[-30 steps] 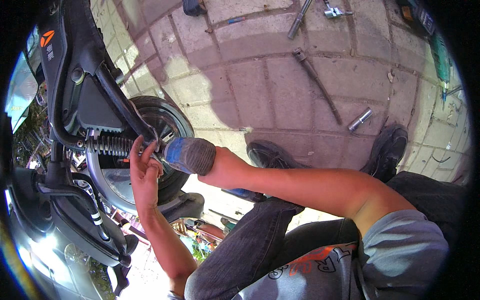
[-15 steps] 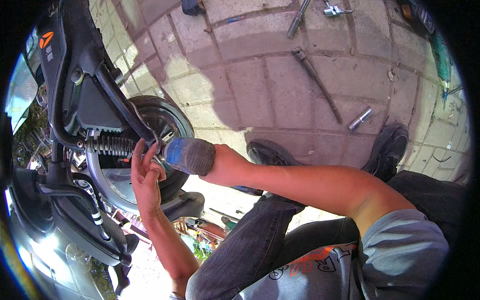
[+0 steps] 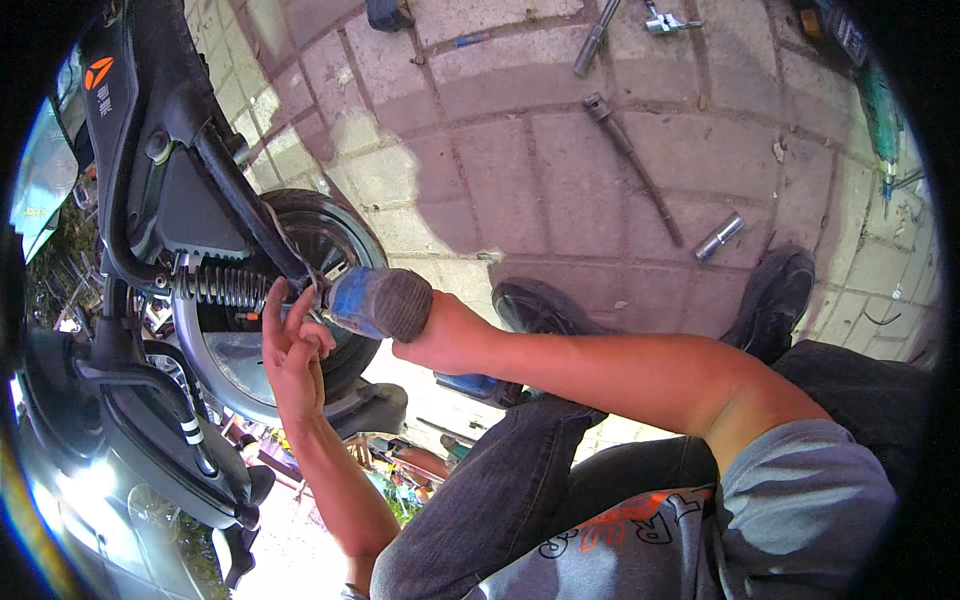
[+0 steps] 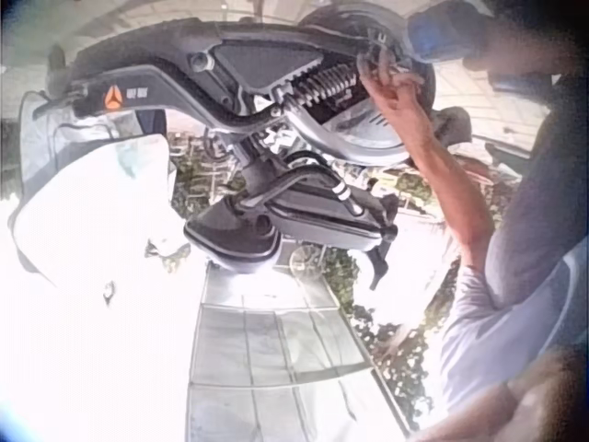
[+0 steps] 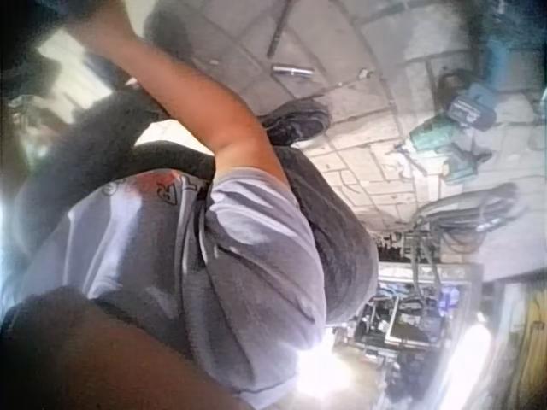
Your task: The person uses a cordless impact wrench to remove and install bolts on the rear wheel and suspension area of a scooter. They switch between tools and positions to access different fasteners, then place tools on the ground after finishing.
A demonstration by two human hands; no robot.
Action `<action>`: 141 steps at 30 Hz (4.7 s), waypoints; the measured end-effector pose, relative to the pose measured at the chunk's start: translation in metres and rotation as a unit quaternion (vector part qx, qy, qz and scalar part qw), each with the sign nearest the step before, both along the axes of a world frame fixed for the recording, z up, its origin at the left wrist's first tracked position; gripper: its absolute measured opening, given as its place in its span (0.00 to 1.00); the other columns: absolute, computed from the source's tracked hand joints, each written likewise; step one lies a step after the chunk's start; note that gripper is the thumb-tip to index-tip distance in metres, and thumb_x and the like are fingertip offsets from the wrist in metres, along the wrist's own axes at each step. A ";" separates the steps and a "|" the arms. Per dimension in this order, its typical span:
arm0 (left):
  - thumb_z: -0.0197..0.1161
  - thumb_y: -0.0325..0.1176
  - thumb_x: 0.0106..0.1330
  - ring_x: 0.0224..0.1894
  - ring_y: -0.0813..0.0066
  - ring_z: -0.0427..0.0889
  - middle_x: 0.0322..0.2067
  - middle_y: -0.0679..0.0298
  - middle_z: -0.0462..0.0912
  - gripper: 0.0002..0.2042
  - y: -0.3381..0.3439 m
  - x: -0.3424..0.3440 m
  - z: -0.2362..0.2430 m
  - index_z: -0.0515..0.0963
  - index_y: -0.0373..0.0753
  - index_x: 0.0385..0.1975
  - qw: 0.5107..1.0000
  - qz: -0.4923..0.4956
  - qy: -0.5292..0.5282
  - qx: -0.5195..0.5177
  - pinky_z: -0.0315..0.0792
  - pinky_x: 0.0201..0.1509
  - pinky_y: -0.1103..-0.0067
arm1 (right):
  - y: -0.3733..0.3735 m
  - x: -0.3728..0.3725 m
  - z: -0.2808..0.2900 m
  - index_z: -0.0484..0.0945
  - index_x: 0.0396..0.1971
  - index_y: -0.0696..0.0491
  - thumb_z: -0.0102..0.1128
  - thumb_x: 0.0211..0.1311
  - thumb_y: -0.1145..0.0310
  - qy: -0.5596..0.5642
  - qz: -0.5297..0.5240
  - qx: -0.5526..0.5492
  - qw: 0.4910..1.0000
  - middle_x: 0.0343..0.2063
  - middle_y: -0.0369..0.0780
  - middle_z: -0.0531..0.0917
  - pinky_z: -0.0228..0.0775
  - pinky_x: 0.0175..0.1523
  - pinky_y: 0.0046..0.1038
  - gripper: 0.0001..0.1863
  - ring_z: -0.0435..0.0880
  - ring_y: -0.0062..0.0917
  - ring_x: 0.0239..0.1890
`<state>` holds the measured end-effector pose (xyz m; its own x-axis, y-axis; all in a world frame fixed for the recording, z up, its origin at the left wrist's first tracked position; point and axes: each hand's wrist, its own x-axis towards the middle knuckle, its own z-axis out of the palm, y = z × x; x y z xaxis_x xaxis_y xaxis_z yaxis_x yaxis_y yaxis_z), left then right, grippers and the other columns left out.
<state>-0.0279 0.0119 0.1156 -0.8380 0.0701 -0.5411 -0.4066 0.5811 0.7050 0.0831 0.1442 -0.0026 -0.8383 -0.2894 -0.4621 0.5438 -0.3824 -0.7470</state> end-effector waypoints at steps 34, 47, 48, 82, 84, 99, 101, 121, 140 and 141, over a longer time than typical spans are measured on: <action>0.53 0.32 0.62 0.36 0.72 0.75 0.41 0.55 0.77 0.15 -0.022 0.045 -0.022 0.70 0.31 0.45 0.968 0.236 -0.078 -0.027 0.67 0.38 0.80 | 0.002 0.022 -0.005 0.72 0.28 0.57 0.60 0.48 0.74 -0.166 -0.050 -0.241 0.955 0.15 0.35 0.73 0.66 0.21 0.26 0.08 0.70 0.18 0.14; 0.51 0.41 0.67 0.52 0.68 0.72 0.46 0.59 0.76 0.18 -0.035 0.045 -0.075 0.69 0.35 0.50 0.872 0.292 -0.153 0.361 0.62 0.60 0.68 | -0.022 0.031 0.010 0.73 0.32 0.56 0.61 0.49 0.70 -0.095 -0.085 -0.115 0.985 0.23 0.35 0.76 0.70 0.27 0.25 0.11 0.75 0.18 0.21; 0.51 0.41 0.67 0.51 0.67 0.73 0.45 0.59 0.76 0.18 -0.036 0.044 -0.074 0.69 0.36 0.50 0.872 0.313 -0.154 0.342 0.63 0.59 0.68 | -0.023 0.031 0.009 0.73 0.34 0.56 0.61 0.49 0.70 -0.082 -0.087 -0.106 0.987 0.25 0.36 0.77 0.71 0.30 0.27 0.13 0.76 0.19 0.24; 0.50 0.38 0.68 0.53 0.67 0.73 0.50 0.59 0.76 0.16 -0.018 0.017 -0.060 0.69 0.36 0.51 0.867 0.345 -0.187 0.307 0.63 0.61 0.68 | -0.019 0.001 -0.032 0.78 0.32 0.56 0.63 0.41 0.63 0.099 -0.100 0.035 0.989 0.31 0.50 0.81 0.72 0.40 0.38 0.17 0.81 0.42 0.38; 0.50 0.38 0.68 0.54 0.67 0.72 0.50 0.59 0.75 0.17 -0.025 0.026 -0.062 0.69 0.36 0.52 0.861 0.339 -0.176 0.336 0.61 0.62 0.68 | -0.024 0.012 -0.005 0.72 0.43 0.58 0.61 0.46 0.70 0.003 -0.053 -0.016 0.998 0.33 0.41 0.81 0.70 0.43 0.29 0.21 0.78 0.24 0.36; 0.49 0.39 0.64 0.36 0.48 0.78 0.30 0.47 0.79 0.14 0.040 -0.060 -0.037 0.76 0.33 0.32 0.753 -0.423 0.035 -0.503 0.71 0.40 0.65 | -0.017 0.008 0.006 0.75 0.35 0.59 0.60 0.43 0.61 -0.044 -0.065 0.027 0.997 0.34 0.52 0.80 0.72 0.45 0.36 0.20 0.80 0.44 0.40; 0.50 0.38 0.63 0.36 0.44 0.75 0.30 0.44 0.75 0.14 0.047 -0.060 -0.038 0.75 0.31 0.32 0.725 -0.446 -0.001 -0.525 0.69 0.38 0.65 | -0.012 0.005 0.002 0.76 0.34 0.59 0.60 0.43 0.61 -0.031 -0.045 0.042 0.998 0.32 0.52 0.81 0.72 0.45 0.37 0.19 0.80 0.44 0.39; 0.55 0.47 0.60 0.34 0.46 0.76 0.26 0.48 0.78 0.18 0.047 -0.057 -0.039 0.78 0.35 0.25 0.771 -0.400 -0.052 -0.493 0.68 0.38 0.63 | -0.016 0.003 -0.017 0.77 0.27 0.59 0.63 0.41 0.61 0.050 -0.055 0.039 0.996 0.27 0.51 0.81 0.73 0.41 0.37 0.16 0.81 0.45 0.36; 0.42 0.51 0.68 0.30 0.39 0.71 0.22 0.41 0.72 0.28 0.042 -0.063 -0.017 0.73 0.27 0.23 0.821 -0.363 -0.032 -0.440 0.65 0.35 0.63 | -0.004 -0.003 -0.001 0.77 0.29 0.59 0.58 0.44 0.63 0.004 0.001 0.029 1.000 0.29 0.52 0.81 0.72 0.43 0.37 0.15 0.80 0.45 0.36; 0.41 0.52 0.68 0.30 0.39 0.71 0.22 0.41 0.72 0.29 0.044 -0.064 -0.015 0.73 0.27 0.23 0.811 -0.364 -0.048 -0.456 0.65 0.35 0.63 | -0.004 -0.002 -0.001 0.77 0.29 0.59 0.58 0.43 0.64 0.017 0.002 0.037 0.999 0.29 0.52 0.81 0.72 0.43 0.37 0.15 0.80 0.46 0.36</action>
<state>-0.0920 0.0559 0.1003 -0.7051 0.0621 -0.7064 0.2517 0.9532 -0.1674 0.0806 0.1402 -0.0038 -0.8527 -0.2594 -0.4535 0.5192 -0.3238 -0.7909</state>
